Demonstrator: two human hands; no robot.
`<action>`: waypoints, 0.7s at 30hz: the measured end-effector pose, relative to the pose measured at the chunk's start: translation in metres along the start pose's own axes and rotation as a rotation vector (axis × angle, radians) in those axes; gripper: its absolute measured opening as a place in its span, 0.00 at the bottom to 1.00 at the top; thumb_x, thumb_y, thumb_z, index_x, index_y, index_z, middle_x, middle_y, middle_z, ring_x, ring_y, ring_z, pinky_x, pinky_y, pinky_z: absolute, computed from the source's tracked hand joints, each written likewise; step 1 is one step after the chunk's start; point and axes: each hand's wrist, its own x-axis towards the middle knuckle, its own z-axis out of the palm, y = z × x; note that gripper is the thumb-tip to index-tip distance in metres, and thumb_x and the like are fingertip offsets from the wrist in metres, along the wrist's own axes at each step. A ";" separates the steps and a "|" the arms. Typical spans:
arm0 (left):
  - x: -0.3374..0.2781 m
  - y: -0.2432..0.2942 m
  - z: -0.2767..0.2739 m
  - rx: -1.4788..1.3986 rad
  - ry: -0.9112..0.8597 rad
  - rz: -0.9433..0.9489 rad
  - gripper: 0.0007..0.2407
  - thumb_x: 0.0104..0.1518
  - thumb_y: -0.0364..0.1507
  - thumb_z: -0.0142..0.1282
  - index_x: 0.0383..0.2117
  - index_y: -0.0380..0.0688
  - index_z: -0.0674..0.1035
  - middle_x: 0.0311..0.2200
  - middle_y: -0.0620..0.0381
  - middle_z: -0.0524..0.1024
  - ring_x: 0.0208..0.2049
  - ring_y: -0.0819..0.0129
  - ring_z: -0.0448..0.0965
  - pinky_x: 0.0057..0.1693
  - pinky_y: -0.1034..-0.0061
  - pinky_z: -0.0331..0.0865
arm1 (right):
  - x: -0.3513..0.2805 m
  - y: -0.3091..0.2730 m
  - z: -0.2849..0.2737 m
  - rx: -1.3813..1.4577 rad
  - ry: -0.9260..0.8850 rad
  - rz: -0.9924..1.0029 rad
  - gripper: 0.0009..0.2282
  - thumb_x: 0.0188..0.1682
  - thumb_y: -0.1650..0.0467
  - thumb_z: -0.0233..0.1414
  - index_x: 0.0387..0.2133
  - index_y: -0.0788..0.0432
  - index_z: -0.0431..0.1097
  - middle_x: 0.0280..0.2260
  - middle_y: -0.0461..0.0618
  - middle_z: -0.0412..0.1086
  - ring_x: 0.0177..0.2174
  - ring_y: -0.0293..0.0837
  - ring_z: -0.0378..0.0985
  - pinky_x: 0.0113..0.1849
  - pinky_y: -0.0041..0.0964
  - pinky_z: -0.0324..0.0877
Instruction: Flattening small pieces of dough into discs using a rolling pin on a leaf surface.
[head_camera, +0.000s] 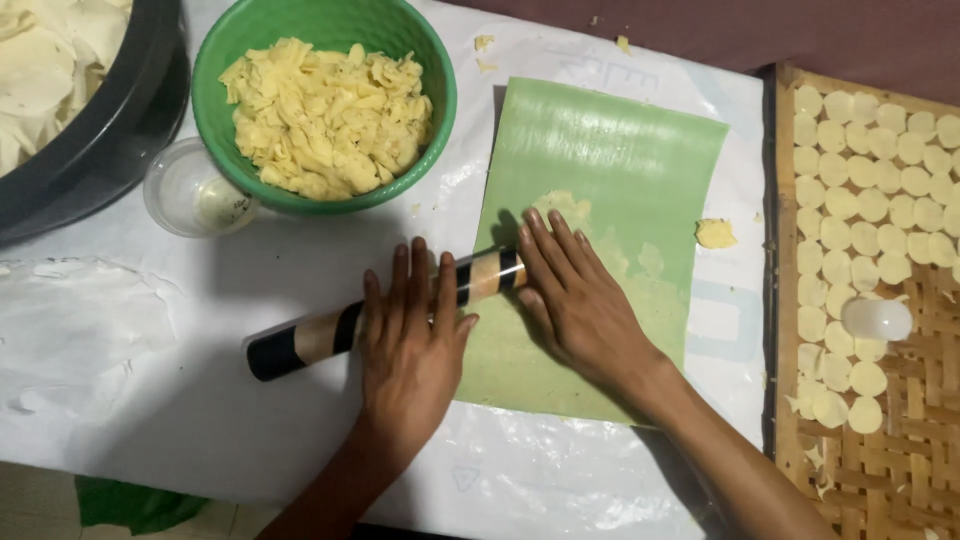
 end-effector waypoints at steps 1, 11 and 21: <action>0.007 -0.004 0.001 0.001 0.004 0.004 0.29 0.62 0.41 0.59 0.66 0.38 0.65 0.68 0.38 0.63 0.70 0.45 0.60 0.71 0.45 0.55 | 0.016 0.005 0.002 -0.002 0.006 0.001 0.28 0.62 0.58 0.28 0.71 0.63 0.40 0.72 0.60 0.39 0.71 0.58 0.37 0.68 0.52 0.40; 0.021 -0.022 -0.007 0.130 0.112 0.051 0.23 0.60 0.37 0.58 0.61 0.47 0.72 0.35 0.54 0.71 0.37 0.57 0.72 0.46 0.63 0.67 | 0.050 0.013 -0.024 0.005 0.201 -0.016 0.24 0.64 0.63 0.37 0.69 0.64 0.50 0.70 0.65 0.46 0.69 0.64 0.46 0.68 0.55 0.47; -0.040 0.030 -0.010 0.030 -0.044 0.032 0.21 0.65 0.30 0.48 0.64 0.39 0.68 0.60 0.44 0.73 0.61 0.53 0.72 0.69 0.57 0.59 | -0.051 -0.017 -0.001 -0.088 0.151 -0.118 0.23 0.53 0.68 0.56 0.60 0.68 0.63 0.60 0.65 0.66 0.61 0.60 0.68 0.62 0.53 0.64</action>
